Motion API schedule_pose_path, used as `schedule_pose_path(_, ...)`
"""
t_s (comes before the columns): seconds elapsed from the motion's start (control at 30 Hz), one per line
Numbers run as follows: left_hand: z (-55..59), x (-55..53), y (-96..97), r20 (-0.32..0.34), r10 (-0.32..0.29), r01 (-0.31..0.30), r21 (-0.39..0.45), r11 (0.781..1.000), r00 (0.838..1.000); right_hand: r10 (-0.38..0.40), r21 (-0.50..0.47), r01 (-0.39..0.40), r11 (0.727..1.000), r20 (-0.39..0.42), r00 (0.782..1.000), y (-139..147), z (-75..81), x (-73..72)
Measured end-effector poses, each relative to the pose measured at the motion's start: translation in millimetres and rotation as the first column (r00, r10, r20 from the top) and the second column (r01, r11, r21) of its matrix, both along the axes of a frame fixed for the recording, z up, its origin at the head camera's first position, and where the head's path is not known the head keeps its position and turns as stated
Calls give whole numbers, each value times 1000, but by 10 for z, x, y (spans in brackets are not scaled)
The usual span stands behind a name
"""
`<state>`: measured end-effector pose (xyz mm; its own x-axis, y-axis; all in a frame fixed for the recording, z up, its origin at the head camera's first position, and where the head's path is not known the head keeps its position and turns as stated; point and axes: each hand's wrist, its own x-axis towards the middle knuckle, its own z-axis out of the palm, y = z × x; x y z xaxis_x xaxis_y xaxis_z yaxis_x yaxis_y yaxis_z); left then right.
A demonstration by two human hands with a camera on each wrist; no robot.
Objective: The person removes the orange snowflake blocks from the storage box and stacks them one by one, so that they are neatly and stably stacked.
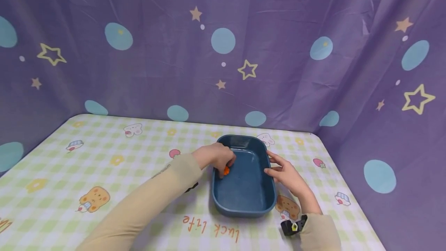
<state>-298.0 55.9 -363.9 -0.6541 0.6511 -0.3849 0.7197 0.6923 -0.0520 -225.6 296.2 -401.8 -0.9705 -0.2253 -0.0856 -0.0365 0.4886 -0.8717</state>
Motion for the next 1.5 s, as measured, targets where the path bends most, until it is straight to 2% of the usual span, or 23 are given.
schedule_pose_path(0.53, -47, -28, 26, -3, -20, 20, 3, 1000, 1000, -4, 6, 4, 1000, -2, 1000, -14, 24, 10)
schedule_pose_path(0.73, -54, -43, -18, -17, -36, 37, 81, 996, 999, -2, 4, 2, 1000, -2, 1000, -12, 22, 5)
schedule_pose_path(0.93, -81, -58, -63, -2, -58, 58, 176, 983, 998, -1, 5, 1, 1000, 1, 1000, -15, 32, 14)
schedule_pose_path(1.1, -123, -91, -93, 24, -75, 65, 286, 956, 997, -3, 3, 3, 1000, 3, 1000, -14, 32, 24)
schedule_pose_path(1.27, -150, -112, -129, 45, -85, 61, 389, 919, 995, -6, 12, 6, 1000, 4, 1000, -9, 24, 21)
schedule_pose_path(1.5, -142, -106, -190, 117, -108, 29, 537, 843, 987, -6, 17, 6, 1000, -2, 1000, -12, 26, 18)
